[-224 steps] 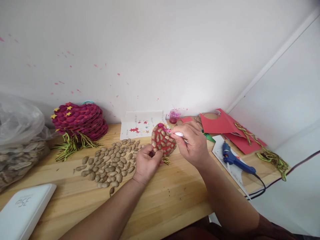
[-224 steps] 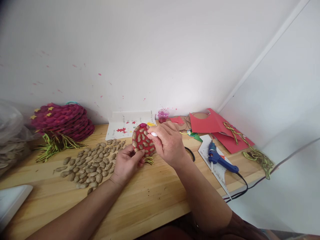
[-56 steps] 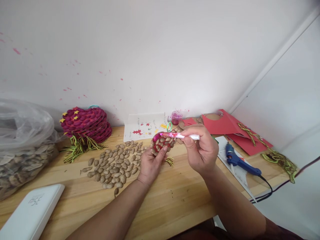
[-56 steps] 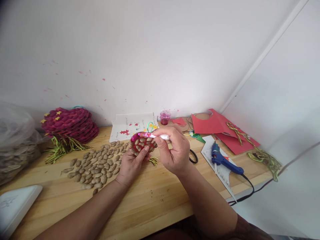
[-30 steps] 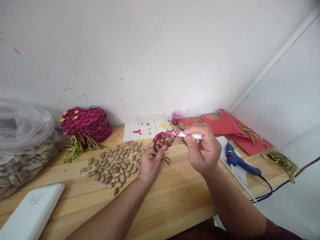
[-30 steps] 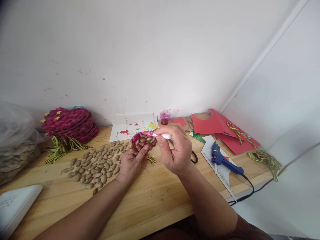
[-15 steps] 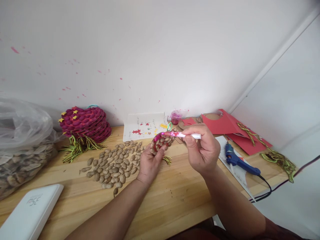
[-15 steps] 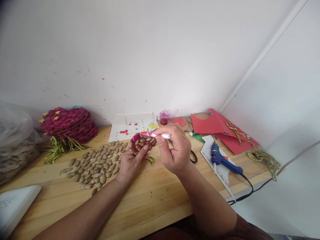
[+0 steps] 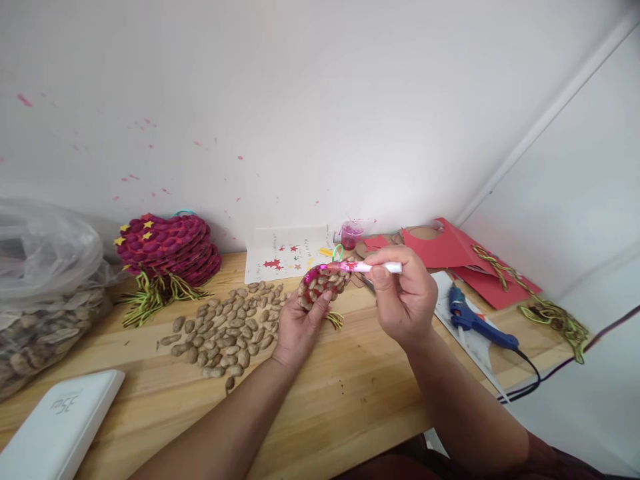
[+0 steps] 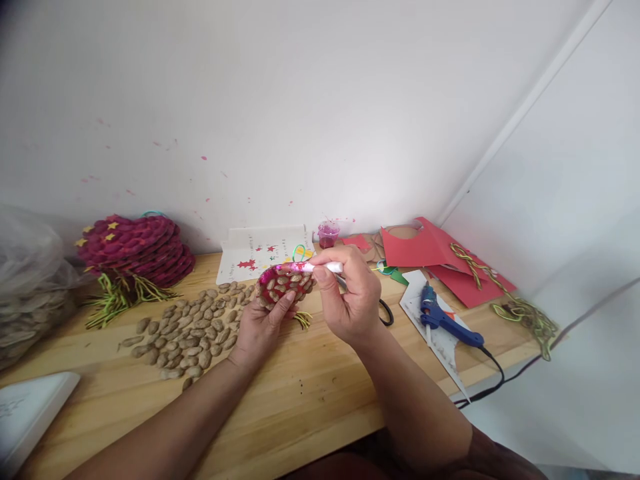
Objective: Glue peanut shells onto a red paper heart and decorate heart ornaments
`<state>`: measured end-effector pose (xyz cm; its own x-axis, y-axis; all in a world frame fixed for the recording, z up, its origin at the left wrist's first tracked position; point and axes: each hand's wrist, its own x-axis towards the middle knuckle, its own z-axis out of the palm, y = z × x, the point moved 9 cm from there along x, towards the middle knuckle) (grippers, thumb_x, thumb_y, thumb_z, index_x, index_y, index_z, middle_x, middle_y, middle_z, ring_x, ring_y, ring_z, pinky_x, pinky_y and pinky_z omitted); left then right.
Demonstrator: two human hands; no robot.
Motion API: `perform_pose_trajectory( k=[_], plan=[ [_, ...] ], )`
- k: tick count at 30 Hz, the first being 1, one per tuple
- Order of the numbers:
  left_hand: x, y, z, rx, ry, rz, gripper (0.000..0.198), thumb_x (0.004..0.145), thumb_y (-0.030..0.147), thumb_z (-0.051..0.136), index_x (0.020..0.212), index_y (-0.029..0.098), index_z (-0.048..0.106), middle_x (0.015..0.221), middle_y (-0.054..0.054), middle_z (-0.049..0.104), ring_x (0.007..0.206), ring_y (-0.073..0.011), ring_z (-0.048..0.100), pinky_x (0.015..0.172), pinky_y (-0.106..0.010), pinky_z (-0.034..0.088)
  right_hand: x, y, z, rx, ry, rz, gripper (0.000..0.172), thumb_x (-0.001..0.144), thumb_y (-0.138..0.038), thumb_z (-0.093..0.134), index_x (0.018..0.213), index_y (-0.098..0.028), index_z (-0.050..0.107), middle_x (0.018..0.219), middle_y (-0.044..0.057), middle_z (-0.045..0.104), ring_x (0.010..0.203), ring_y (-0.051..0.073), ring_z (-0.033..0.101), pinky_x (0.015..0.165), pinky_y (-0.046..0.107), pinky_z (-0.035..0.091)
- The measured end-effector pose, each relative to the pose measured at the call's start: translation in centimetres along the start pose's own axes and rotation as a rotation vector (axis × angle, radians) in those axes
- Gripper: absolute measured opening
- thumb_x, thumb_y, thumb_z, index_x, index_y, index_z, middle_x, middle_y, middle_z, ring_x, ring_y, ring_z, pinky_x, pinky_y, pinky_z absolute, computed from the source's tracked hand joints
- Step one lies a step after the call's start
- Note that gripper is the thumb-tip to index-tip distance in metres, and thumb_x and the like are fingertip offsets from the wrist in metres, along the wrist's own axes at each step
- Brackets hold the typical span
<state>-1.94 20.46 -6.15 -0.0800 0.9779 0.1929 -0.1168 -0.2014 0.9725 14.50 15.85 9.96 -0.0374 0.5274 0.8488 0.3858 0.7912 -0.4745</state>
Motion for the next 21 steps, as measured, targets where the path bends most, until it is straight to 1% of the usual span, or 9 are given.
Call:
perform_pose_trajectory(
  k=[2, 4, 6, 9, 13, 18, 21],
  plan=[
    [0.00, -0.35, 0.04, -0.039, -0.001, -0.044, 0.035, 0.084, 0.052, 0.076, 0.083, 0.017, 0.079, 0.079, -0.007, 0.077, 0.067, -0.0183, 0.069, 0.067, -0.030, 0.059, 0.06, 0.19, -0.18, -0.019, 0.017, 0.019, 0.011, 0.098, -0.020, 0.059, 0.105, -0.022, 0.068, 0.093, 0.004, 0.068, 0.079, 0.018, 0.065, 0.073, 0.036, 0.053],
    [-0.02, -0.53, 0.12, -0.068, -0.008, -0.072, 0.036, 0.082, 0.053, 0.077, 0.084, 0.017, 0.080, 0.077, -0.007, 0.077, 0.066, -0.0185, 0.069, 0.065, -0.030, 0.059, 0.09, 0.20, -0.25, -0.015, 0.029, 0.027, 0.011, 0.099, -0.020, 0.059, 0.105, -0.023, 0.068, 0.092, 0.003, 0.068, 0.077, 0.018, 0.064, 0.070, 0.034, 0.052],
    [-0.03, -0.49, 0.18, -0.071, -0.014, -0.073, 0.036, 0.082, 0.053, 0.077, 0.086, 0.018, 0.080, 0.079, -0.007, 0.078, 0.066, -0.0187, 0.069, 0.065, -0.031, 0.060, 0.09, -0.03, -0.16, 0.015, 0.030, 0.011, 0.011, 0.098, -0.020, 0.059, 0.105, -0.022, 0.068, 0.093, 0.003, 0.068, 0.076, 0.017, 0.064, 0.069, 0.034, 0.051],
    [-0.06, -0.36, 0.14, -0.069, -0.008, -0.064, 0.034, 0.082, 0.052, 0.078, 0.086, 0.018, 0.080, 0.079, -0.007, 0.078, 0.067, -0.0189, 0.071, 0.068, -0.031, 0.062, 0.07, -0.19, 0.06, 0.049, 0.014, -0.001, 0.011, 0.098, -0.020, 0.059, 0.105, -0.022, 0.068, 0.094, 0.004, 0.068, 0.080, 0.019, 0.065, 0.071, 0.035, 0.052],
    [-0.09, -0.43, 0.28, -0.118, -0.011, -0.091, 0.036, 0.081, 0.053, 0.079, 0.087, 0.017, 0.080, 0.082, -0.008, 0.079, 0.068, -0.0191, 0.072, 0.068, -0.031, 0.062, 0.11, 0.12, -0.06, -0.017, 0.016, 0.021, 0.011, 0.098, -0.021, 0.060, 0.104, -0.022, 0.068, 0.094, 0.004, 0.069, 0.083, 0.019, 0.066, 0.076, 0.037, 0.053],
    [-0.06, -0.16, 0.31, -0.118, -0.007, -0.079, 0.038, 0.079, 0.052, 0.080, 0.089, 0.016, 0.080, 0.086, -0.009, 0.080, 0.070, -0.0192, 0.073, 0.070, -0.032, 0.063, 0.05, -0.10, -0.12, 0.037, 0.024, 0.010, 0.012, 0.098, -0.020, 0.059, 0.105, -0.023, 0.068, 0.095, 0.004, 0.068, 0.081, 0.019, 0.066, 0.072, 0.036, 0.053],
    [-0.08, -0.06, 0.38, -0.142, -0.014, -0.079, 0.038, 0.079, 0.053, 0.081, 0.090, 0.017, 0.081, 0.091, -0.010, 0.081, 0.073, -0.0199, 0.074, 0.073, -0.033, 0.064, 0.01, -0.04, 0.06, 0.054, 0.003, 0.016, 0.011, 0.097, -0.020, 0.060, 0.105, -0.022, 0.068, 0.094, 0.005, 0.068, 0.083, 0.020, 0.066, 0.074, 0.037, 0.053]
  ],
)
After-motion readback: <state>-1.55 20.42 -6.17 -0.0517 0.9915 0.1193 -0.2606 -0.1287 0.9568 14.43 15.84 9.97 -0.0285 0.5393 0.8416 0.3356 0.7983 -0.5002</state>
